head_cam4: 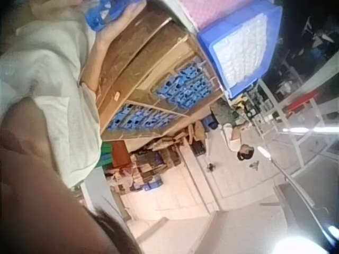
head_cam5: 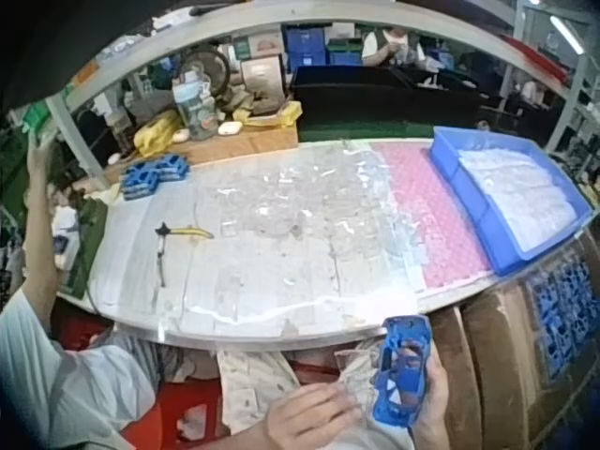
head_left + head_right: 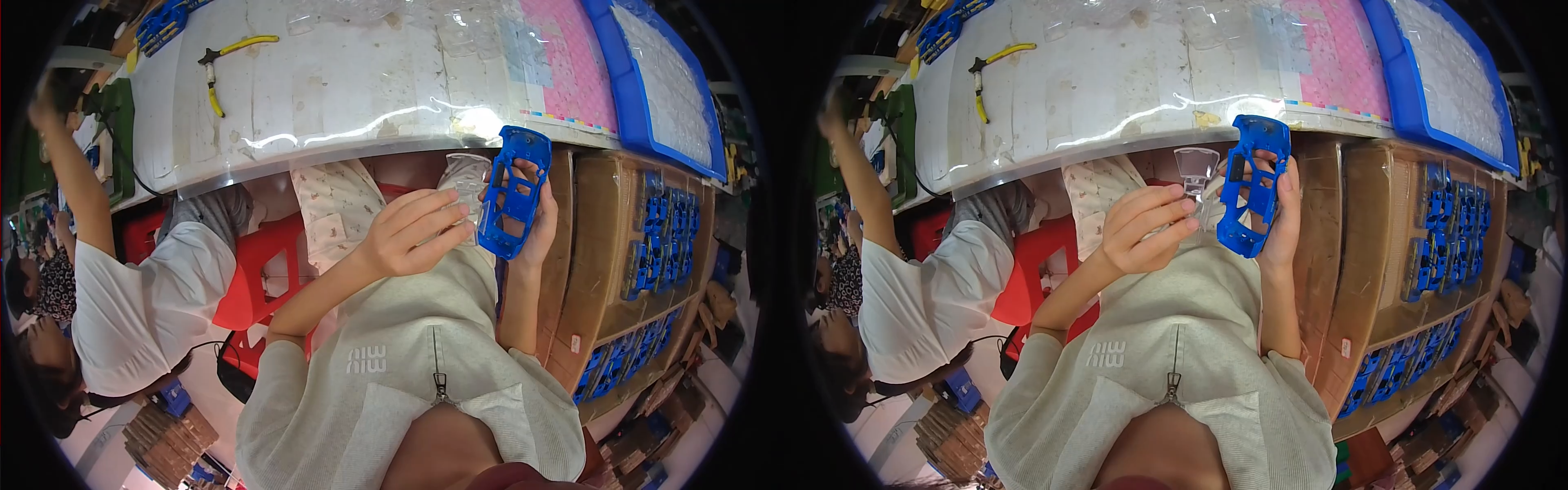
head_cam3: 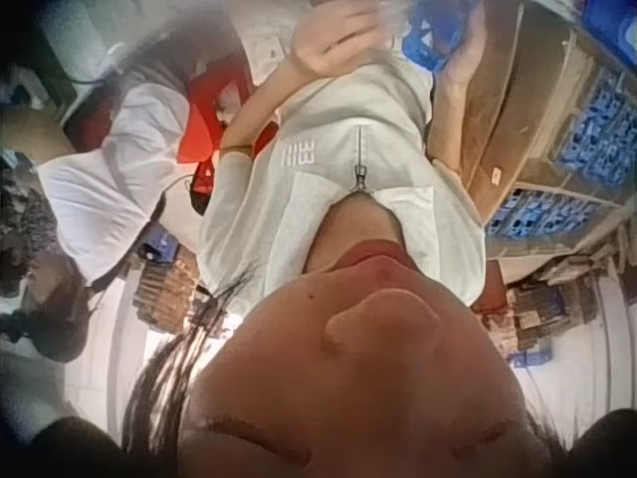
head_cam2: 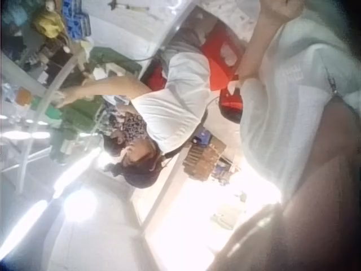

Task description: The person assembles toy cars by picking up plastic window inserts, fitting them into the toy car shells by hand and with pliers, and placing the assembled car shells into a box.

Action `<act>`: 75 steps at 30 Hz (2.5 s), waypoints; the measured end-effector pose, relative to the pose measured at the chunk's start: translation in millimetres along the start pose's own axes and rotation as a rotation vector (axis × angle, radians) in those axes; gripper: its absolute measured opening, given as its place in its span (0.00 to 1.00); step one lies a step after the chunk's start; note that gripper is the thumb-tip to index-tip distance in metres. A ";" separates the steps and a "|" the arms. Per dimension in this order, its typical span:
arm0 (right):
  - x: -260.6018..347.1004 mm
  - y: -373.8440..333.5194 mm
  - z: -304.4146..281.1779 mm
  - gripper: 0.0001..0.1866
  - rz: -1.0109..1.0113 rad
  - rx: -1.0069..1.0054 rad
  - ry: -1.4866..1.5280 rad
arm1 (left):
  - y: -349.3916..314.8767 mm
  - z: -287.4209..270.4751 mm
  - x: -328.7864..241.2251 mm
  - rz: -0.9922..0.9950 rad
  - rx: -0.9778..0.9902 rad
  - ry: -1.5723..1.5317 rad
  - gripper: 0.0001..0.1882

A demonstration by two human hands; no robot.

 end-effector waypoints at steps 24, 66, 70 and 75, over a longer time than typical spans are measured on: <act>0.2 -5.2 23.4 0.22 0.094 0.175 0.179 | 17.0 12.3 -4.0 -0.151 -0.074 -0.194 0.16; -1.3 -19.1 33.1 0.27 -0.061 0.165 -0.099 | 45.8 3.7 1.0 -0.367 -0.043 0.270 0.09; 1.7 -16.8 36.9 0.23 -0.044 0.091 -0.078 | 43.7 -9.7 0.9 -0.389 -0.054 0.196 0.10; -2.7 -15.4 33.3 0.25 0.025 0.173 0.023 | 30.6 -27.9 1.6 -0.401 -0.175 0.254 0.11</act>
Point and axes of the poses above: each hand's wrist, its own y-axis towards the middle knuckle, its own z-axis out of the palm, x = y × z, the point moved 2 cm from there along y, towards the middle knuckle, and after that the axes turned 7 degrees about z, right-handed, at the moved point
